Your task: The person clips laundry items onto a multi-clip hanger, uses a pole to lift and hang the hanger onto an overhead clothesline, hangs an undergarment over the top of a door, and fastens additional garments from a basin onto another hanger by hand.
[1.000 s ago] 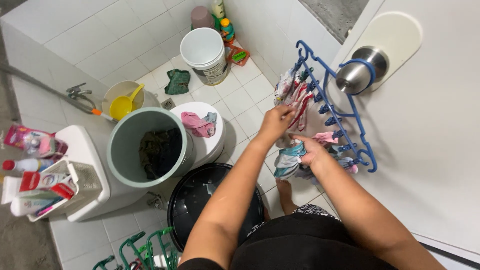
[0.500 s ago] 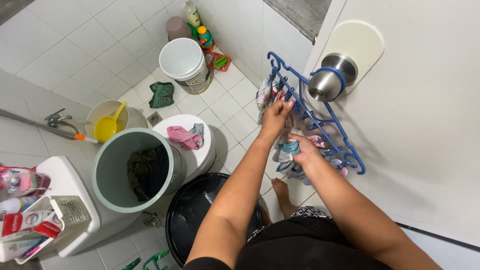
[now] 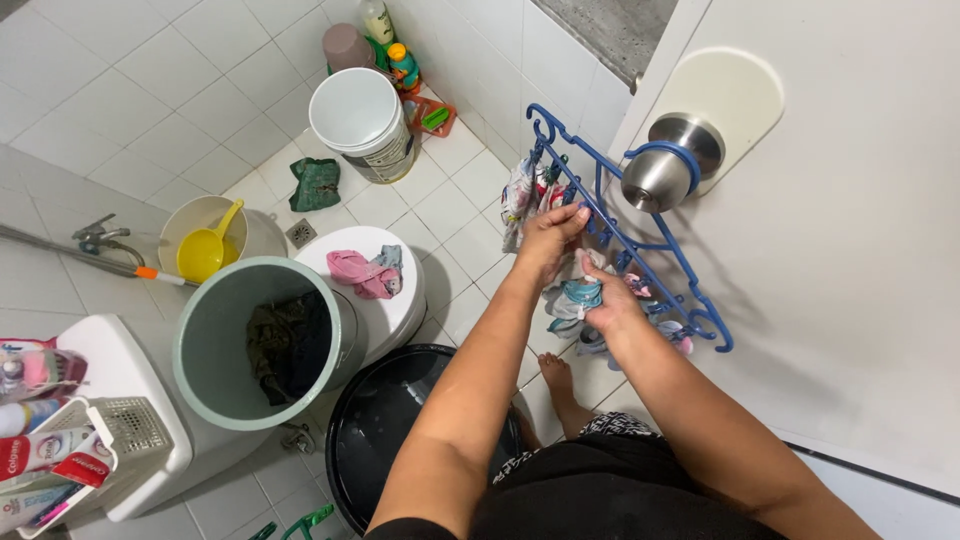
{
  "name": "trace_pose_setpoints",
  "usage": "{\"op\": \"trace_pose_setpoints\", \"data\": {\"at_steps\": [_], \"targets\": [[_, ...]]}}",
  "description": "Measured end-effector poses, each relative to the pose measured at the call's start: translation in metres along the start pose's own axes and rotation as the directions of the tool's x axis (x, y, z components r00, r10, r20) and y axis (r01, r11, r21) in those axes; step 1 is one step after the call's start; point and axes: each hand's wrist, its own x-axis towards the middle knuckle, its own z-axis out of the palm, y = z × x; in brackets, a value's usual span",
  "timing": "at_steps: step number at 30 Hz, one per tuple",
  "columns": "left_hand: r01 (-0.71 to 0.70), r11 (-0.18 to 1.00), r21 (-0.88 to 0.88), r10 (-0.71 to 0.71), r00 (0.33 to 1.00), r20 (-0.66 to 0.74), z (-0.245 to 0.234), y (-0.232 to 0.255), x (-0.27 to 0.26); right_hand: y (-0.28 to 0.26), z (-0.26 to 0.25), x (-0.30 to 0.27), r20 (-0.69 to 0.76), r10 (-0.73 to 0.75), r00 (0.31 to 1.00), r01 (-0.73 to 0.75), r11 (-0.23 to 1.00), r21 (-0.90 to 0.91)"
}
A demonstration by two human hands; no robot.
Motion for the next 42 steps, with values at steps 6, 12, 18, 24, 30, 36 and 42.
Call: {"op": "trace_pose_setpoints", "data": {"at_steps": [6, 12, 18, 24, 30, 36, 42], "targets": [[-0.095, 0.974, 0.208, 0.095, 0.995, 0.01, -0.004, 0.01, -0.001, -0.005, 0.012, -0.009, 0.01, -0.012, 1.0, 0.011, 0.994, 0.104], [-0.129, 0.94, 0.315, 0.124, 0.992, 0.035, 0.002, 0.021, -0.005, -0.014, 0.011, 0.001, 0.005, -0.016, 1.0, 0.015, 0.981, 0.193], [-0.175, 0.844, 0.506, 0.19, 0.981, 0.023, 0.01, 0.03, -0.01, -0.016, 0.003, 0.011, 0.089, -0.023, 0.996, 0.001, 0.972, 0.234], [-0.226, 0.75, 0.621, 0.234, 0.97, 0.071, 0.012, 0.031, -0.011, -0.014, -0.002, 0.019, 0.173, 0.004, 0.985, -0.053, 0.959, 0.28], [-0.321, 0.529, 0.786, 0.297, 0.937, 0.183, 0.017, 0.045, -0.024, -0.02, 0.009, 0.011, 0.334, -0.022, 0.942, -0.111, 0.921, 0.373], [-0.39, 0.636, 0.666, 0.333, 0.917, 0.219, 0.01, 0.046, -0.034, -0.014, 0.018, -0.02, 0.036, -0.134, 0.99, 0.128, 0.982, 0.141], [-0.341, 0.582, 0.738, 0.415, 0.905, 0.091, -0.036, 0.009, -0.052, 0.036, -0.044, 0.014, -0.107, -0.022, 0.994, 0.045, 0.974, 0.221]]}}
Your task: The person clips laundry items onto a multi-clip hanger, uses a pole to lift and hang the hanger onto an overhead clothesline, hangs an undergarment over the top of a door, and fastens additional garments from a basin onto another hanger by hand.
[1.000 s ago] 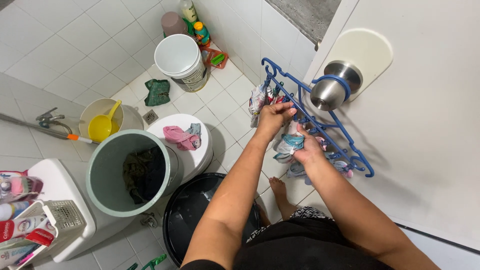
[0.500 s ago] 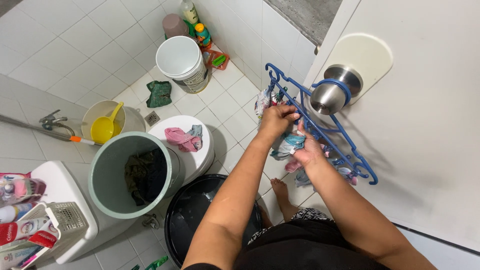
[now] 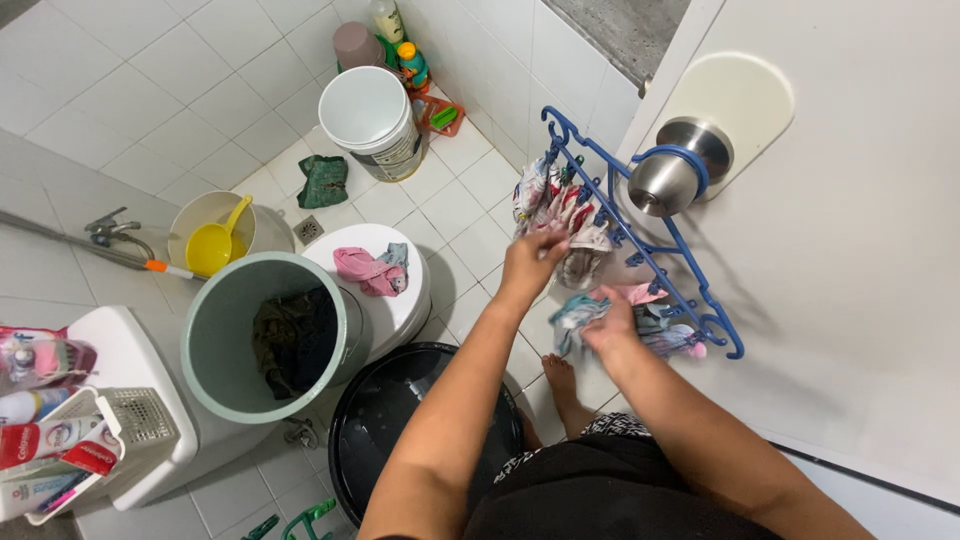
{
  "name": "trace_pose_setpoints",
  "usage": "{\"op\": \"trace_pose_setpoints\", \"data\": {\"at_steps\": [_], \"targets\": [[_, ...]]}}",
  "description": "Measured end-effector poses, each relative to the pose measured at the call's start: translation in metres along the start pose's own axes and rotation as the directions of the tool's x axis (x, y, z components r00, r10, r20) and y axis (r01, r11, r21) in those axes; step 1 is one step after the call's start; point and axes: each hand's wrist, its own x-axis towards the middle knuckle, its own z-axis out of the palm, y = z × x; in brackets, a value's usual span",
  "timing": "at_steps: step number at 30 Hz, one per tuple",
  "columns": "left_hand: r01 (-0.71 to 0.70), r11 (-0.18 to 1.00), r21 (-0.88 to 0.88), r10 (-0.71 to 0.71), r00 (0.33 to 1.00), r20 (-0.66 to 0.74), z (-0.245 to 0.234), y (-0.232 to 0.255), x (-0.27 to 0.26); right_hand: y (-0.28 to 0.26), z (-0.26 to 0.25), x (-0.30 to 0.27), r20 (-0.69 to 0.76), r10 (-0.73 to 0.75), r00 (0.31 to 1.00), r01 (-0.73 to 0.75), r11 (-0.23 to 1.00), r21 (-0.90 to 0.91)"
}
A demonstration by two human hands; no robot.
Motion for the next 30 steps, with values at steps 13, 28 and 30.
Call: {"op": "trace_pose_setpoints", "data": {"at_steps": [13, 28, 30], "targets": [[0.334, 0.93, -0.156, -0.338, 0.941, -0.003, -0.078, -0.037, -0.104, 0.017, 0.128, -0.137, 0.612, 0.007, 0.791, 0.607, 0.124, -0.785], [0.188, 0.912, -0.364, -0.226, 0.972, -0.064, -0.148, 0.018, -0.127, 0.035, 0.12, -0.136, 0.713, -0.229, 0.663, 0.716, -0.085, -0.693], [0.123, 0.934, -0.336, -0.159, 0.984, -0.083, -0.152, 0.026, -0.131, 0.037, 0.119, -0.137, 0.625, -0.299, 0.721, 0.641, -0.057, -0.766]]}}
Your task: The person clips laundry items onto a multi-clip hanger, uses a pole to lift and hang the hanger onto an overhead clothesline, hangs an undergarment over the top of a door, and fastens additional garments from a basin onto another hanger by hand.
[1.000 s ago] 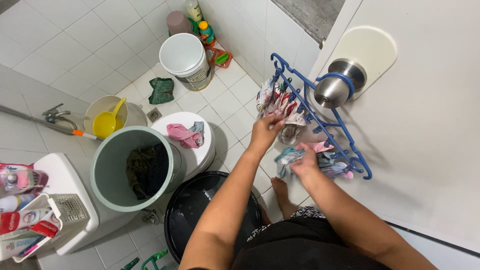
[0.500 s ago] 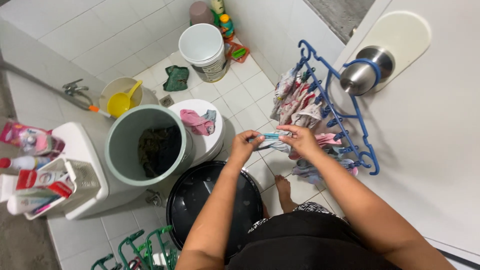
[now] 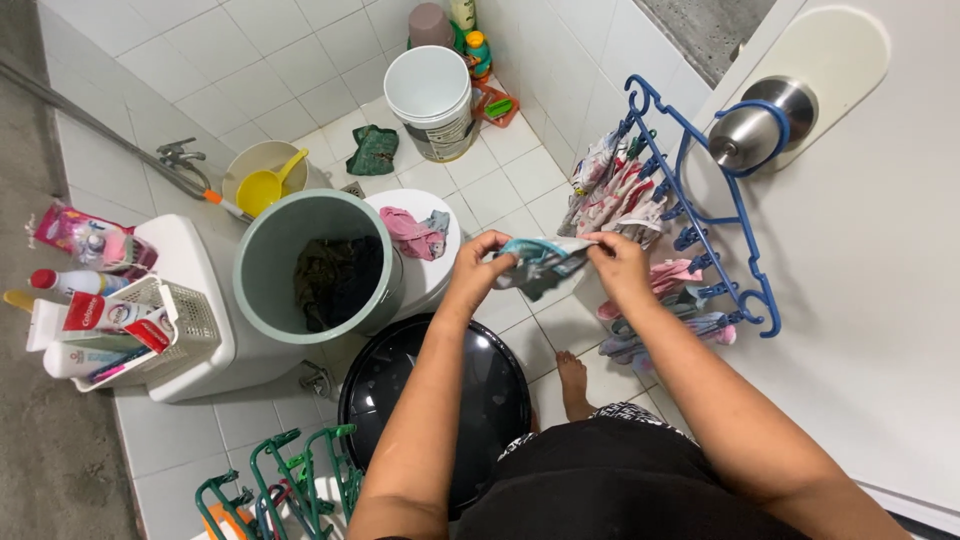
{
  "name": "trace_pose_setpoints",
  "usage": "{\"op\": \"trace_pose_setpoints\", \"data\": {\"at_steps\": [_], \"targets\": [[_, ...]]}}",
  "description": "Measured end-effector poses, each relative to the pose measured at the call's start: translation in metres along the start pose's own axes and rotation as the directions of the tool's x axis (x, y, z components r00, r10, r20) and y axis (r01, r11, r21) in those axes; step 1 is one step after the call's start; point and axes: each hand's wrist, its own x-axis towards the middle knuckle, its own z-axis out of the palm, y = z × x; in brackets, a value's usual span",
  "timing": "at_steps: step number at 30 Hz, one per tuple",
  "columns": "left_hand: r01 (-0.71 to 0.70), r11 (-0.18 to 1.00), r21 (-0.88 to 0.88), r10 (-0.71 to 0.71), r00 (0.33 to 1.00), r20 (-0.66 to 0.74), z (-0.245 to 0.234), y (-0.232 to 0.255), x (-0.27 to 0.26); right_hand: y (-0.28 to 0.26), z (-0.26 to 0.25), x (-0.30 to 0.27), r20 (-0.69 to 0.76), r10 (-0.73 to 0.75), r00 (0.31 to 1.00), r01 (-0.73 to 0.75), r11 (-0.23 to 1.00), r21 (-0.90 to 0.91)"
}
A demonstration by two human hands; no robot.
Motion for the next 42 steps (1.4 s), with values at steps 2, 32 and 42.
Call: {"op": "trace_pose_setpoints", "data": {"at_steps": [2, 32, 42], "targets": [[-0.14, 0.981, 0.133, 0.15, 0.986, -0.071, 0.001, 0.004, -0.004, 0.004, 0.0, -0.003, 0.014, 0.005, 1.0, -0.005, 1.0, 0.002], [0.155, 0.985, 0.079, -0.172, 0.935, 0.311, 0.036, -0.021, 0.0, 0.114, 0.002, -0.005, -0.039, 0.271, 0.962, -0.268, 0.961, 0.07], [0.203, 0.976, -0.074, -0.161, 0.911, 0.38, 0.072, -0.036, 0.026, 0.034, -0.006, -0.034, 0.059, 0.366, 0.929, -0.343, 0.789, 0.51]]}}
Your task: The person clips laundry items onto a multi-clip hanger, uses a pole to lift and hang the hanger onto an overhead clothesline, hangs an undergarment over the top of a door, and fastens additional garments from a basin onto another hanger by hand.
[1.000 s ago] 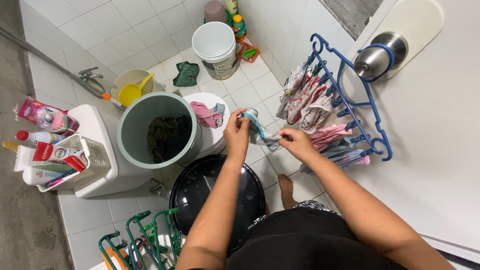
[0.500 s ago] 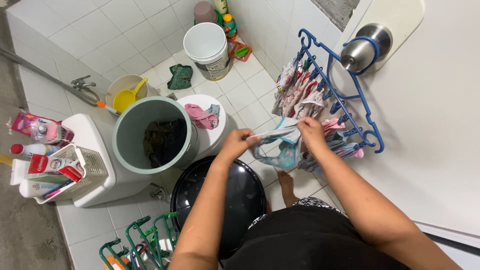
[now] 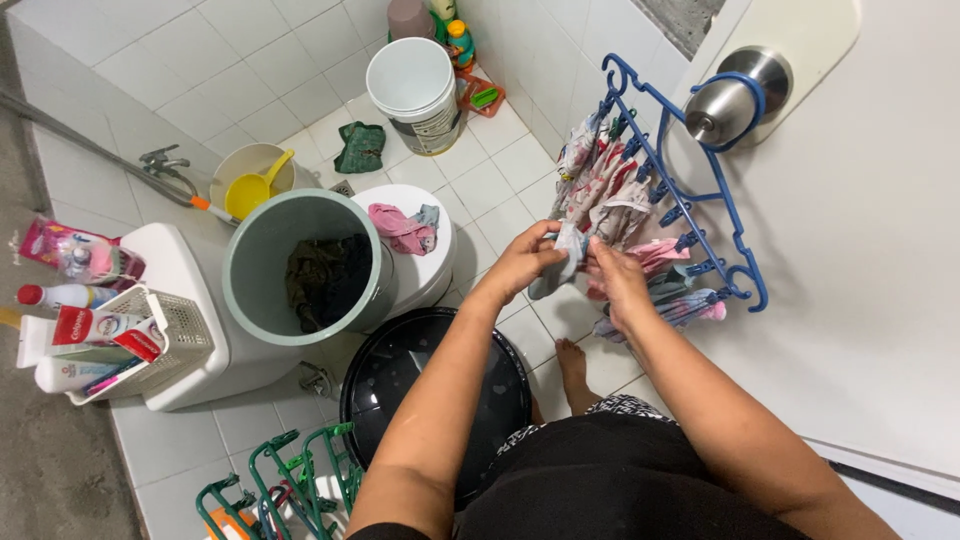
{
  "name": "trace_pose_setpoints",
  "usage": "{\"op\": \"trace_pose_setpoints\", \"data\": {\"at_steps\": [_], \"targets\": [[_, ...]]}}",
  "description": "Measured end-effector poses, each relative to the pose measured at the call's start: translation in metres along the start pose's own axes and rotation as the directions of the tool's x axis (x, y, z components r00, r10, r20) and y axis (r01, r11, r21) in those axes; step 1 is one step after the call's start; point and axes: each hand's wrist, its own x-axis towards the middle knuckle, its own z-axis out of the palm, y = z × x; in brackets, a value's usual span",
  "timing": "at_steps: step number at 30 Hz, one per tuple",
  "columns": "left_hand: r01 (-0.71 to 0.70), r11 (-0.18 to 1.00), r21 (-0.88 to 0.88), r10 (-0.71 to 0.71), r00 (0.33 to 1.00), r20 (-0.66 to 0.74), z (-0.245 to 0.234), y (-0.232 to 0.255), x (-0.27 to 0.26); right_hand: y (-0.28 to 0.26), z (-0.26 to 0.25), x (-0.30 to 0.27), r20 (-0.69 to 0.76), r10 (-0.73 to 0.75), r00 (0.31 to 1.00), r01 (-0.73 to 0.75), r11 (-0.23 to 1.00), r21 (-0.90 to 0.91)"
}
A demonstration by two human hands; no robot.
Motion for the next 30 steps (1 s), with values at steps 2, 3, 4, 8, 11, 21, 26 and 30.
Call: {"op": "trace_pose_setpoints", "data": {"at_steps": [2, 3, 4, 8, 11, 21, 26, 30], "targets": [[-0.043, 0.999, 0.009, 0.043, 0.999, -0.023, -0.002, -0.009, 0.006, -0.006, 0.0, -0.005, 0.023, -0.028, 0.999, 0.029, 1.0, -0.012], [-0.04, 0.999, 0.025, 0.042, 0.998, -0.052, -0.003, -0.01, 0.009, -0.007, -0.002, -0.003, 0.033, -0.044, 0.999, 0.044, 0.999, -0.017], [-0.036, 0.999, 0.039, 0.039, 0.996, -0.078, -0.001, -0.011, 0.011, -0.006, -0.003, 0.0, 0.036, -0.07, 0.997, 0.071, 0.998, -0.001], [-0.035, 0.858, 0.513, 0.189, 0.949, -0.252, 0.006, 0.003, 0.012, 0.001, -0.011, 0.014, 0.044, -0.065, 0.997, 0.06, 0.993, 0.099], [-0.057, 0.565, 0.823, 0.449, 0.858, -0.248, 0.019, 0.016, 0.017, 0.01, -0.018, 0.021, 0.063, 0.006, 0.998, -0.018, 0.982, 0.19], [-0.344, 0.822, 0.453, 0.402, 0.915, -0.034, 0.09, 0.014, 0.118, 0.02, -0.041, 0.051, 0.011, 0.125, 0.992, -0.117, 0.892, 0.438], [-0.146, 0.97, 0.196, 0.152, 0.988, -0.018, 0.095, 0.001, 0.144, 0.023, -0.053, 0.061, 0.028, 0.145, 0.989, -0.128, 0.746, 0.654], [-0.089, 0.992, 0.092, 0.088, 0.996, 0.008, 0.089, 0.001, 0.148, 0.009, -0.053, 0.056, 0.007, 0.107, 0.994, -0.082, 0.718, 0.691]]}}
